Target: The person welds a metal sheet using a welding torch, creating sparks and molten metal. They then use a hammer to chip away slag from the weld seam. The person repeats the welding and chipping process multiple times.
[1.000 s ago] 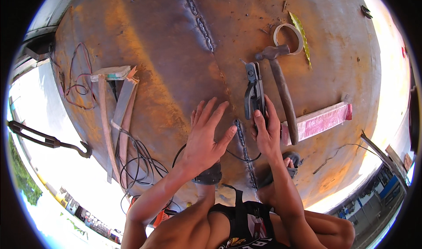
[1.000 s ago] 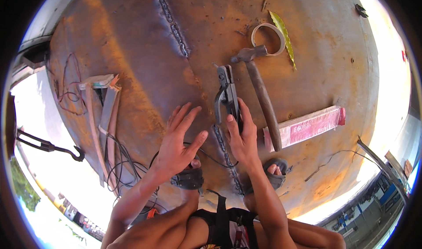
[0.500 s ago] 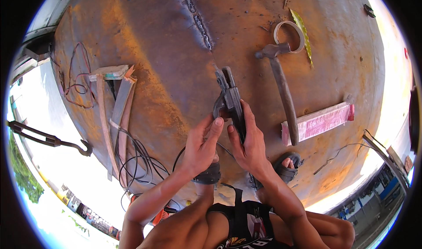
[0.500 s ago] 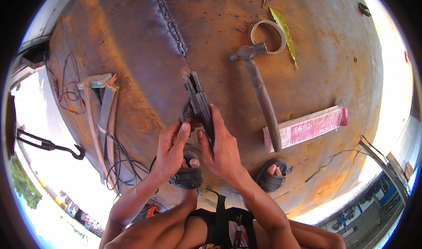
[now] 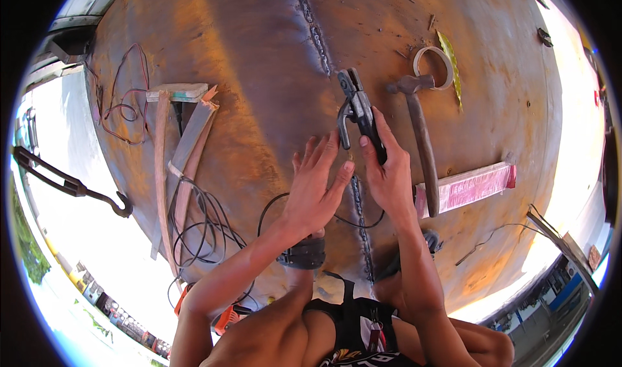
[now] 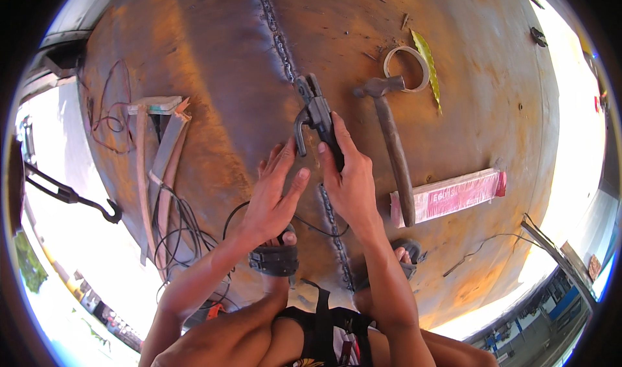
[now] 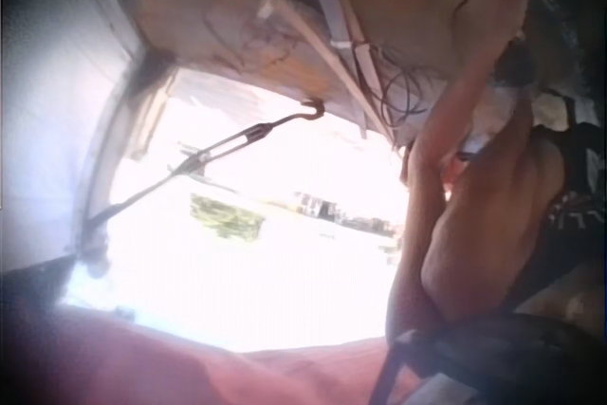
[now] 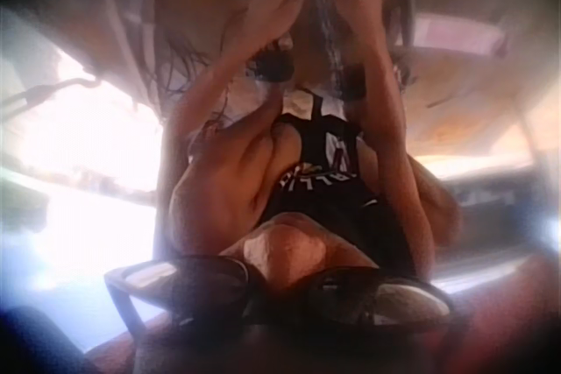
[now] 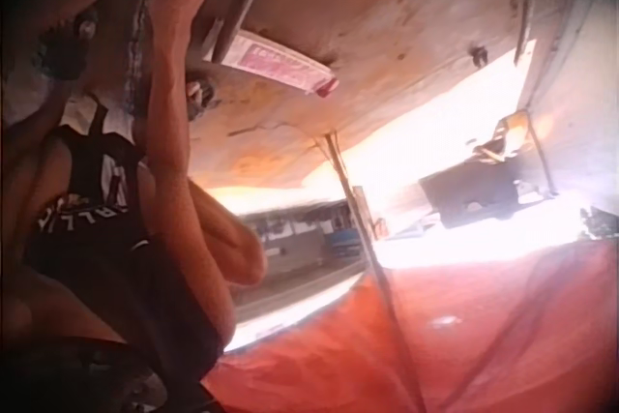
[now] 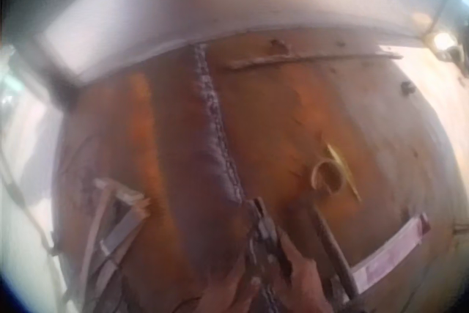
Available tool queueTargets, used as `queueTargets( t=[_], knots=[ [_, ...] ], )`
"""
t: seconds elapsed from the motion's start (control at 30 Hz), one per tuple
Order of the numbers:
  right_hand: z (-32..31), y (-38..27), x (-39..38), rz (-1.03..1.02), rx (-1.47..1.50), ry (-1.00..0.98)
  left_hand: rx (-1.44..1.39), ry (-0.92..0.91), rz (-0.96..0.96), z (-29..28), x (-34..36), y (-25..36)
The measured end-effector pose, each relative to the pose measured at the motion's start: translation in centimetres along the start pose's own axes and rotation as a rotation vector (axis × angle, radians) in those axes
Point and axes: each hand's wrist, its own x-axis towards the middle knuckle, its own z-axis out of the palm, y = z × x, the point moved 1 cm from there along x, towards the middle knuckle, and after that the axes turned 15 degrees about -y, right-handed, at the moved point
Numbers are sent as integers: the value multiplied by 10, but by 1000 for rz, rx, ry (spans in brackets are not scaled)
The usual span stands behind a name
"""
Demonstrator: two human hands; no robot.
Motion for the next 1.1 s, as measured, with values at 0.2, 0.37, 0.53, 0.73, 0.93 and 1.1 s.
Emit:
queueTargets(
  t=[0.2, 0.37, 0.53, 0.73, 0.93, 1.1],
  knots=[
    [7, -1, 7, 9, -9, -7, 75, 53, 10, -5, 0, 1],
    [7, -1, 7, 11, -30, -2, 104, 53, 17, -5, 1, 0],
    [6, 0, 5, 16, -32, -7, 110, 57, 36, -4, 2, -2],
    [4, -5, 9, 8, -39, -12, 90, 69, 29, -5, 3, -2],
    [4, -9, 8, 54, -38, -33, 104, 74, 4, -5, 1, -2],
    [23, -7, -7, -65, -50, -59, -638, 9, 52, -5, 1, -7]
  ],
)
